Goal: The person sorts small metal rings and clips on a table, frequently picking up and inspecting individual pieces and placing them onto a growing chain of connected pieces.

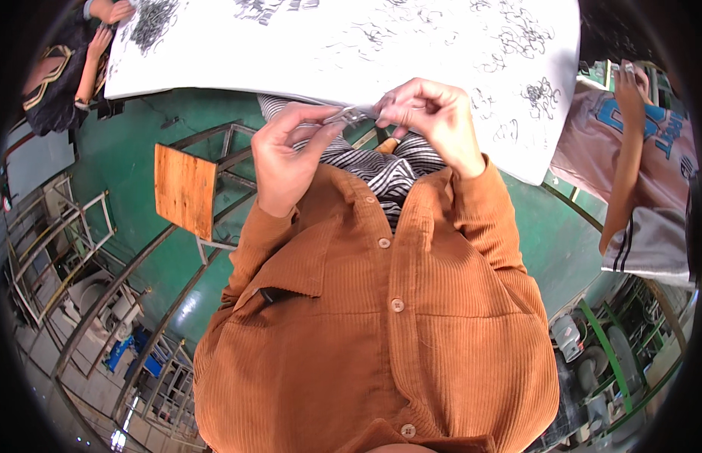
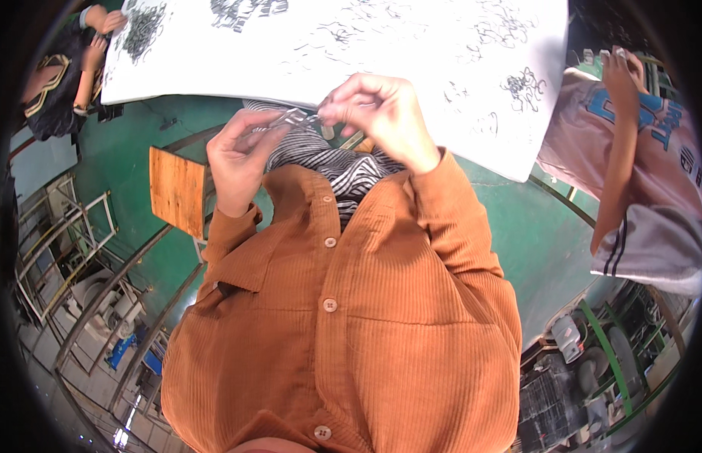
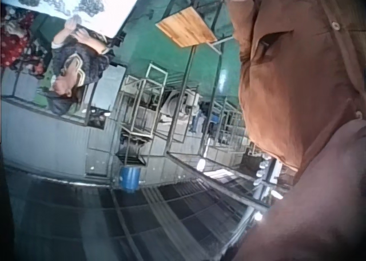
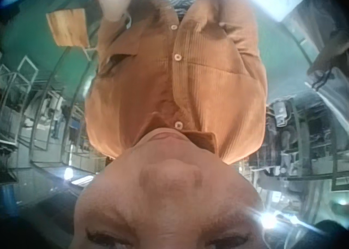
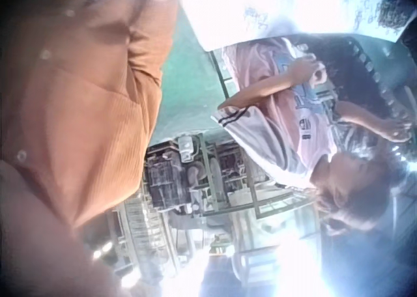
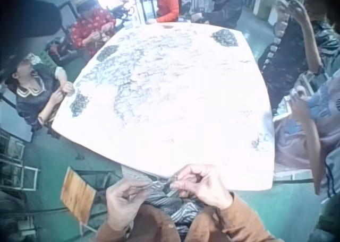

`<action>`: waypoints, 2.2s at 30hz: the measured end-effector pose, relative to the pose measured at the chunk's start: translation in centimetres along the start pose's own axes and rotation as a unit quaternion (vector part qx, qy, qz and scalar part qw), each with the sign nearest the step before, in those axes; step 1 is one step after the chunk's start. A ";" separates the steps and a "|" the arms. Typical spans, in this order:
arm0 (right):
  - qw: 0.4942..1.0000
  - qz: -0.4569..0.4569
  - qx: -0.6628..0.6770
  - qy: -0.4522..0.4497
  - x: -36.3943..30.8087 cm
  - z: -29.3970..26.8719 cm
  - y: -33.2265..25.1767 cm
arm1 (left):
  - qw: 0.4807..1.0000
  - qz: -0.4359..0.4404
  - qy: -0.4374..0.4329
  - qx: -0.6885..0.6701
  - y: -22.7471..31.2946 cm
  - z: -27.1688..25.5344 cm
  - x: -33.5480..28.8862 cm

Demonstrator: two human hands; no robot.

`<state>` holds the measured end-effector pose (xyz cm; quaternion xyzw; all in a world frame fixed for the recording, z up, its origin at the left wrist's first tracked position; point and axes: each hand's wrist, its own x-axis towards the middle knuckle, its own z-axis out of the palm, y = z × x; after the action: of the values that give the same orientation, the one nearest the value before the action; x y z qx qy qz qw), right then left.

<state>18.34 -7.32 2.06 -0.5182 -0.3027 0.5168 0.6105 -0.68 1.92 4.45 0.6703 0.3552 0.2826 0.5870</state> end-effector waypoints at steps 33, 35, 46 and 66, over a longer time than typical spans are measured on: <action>0.949 -0.251 -0.191 -0.003 3.1 2.4 4.5 | 0.906 -0.053 0.074 0.414 -16.3 -9.4 22.2; 0.951 -0.245 -0.190 0.001 3.2 2.6 4.4 | 0.950 -0.161 0.055 0.264 -10.6 -7.2 17.7; 0.917 -0.271 -0.271 0.107 2.3 4.3 4.4 | 0.993 -0.033 0.012 -0.109 -2.7 -0.8 3.2; 0.731 -0.130 -0.670 -0.021 7.3 -12.8 6.7 | 0.998 0.033 0.041 -0.037 -0.8 -0.2 0.5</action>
<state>29.83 -4.97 -9.05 -0.7372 -0.6478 0.1063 0.1600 -0.65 2.49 3.68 0.6478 0.3456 0.3419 0.5866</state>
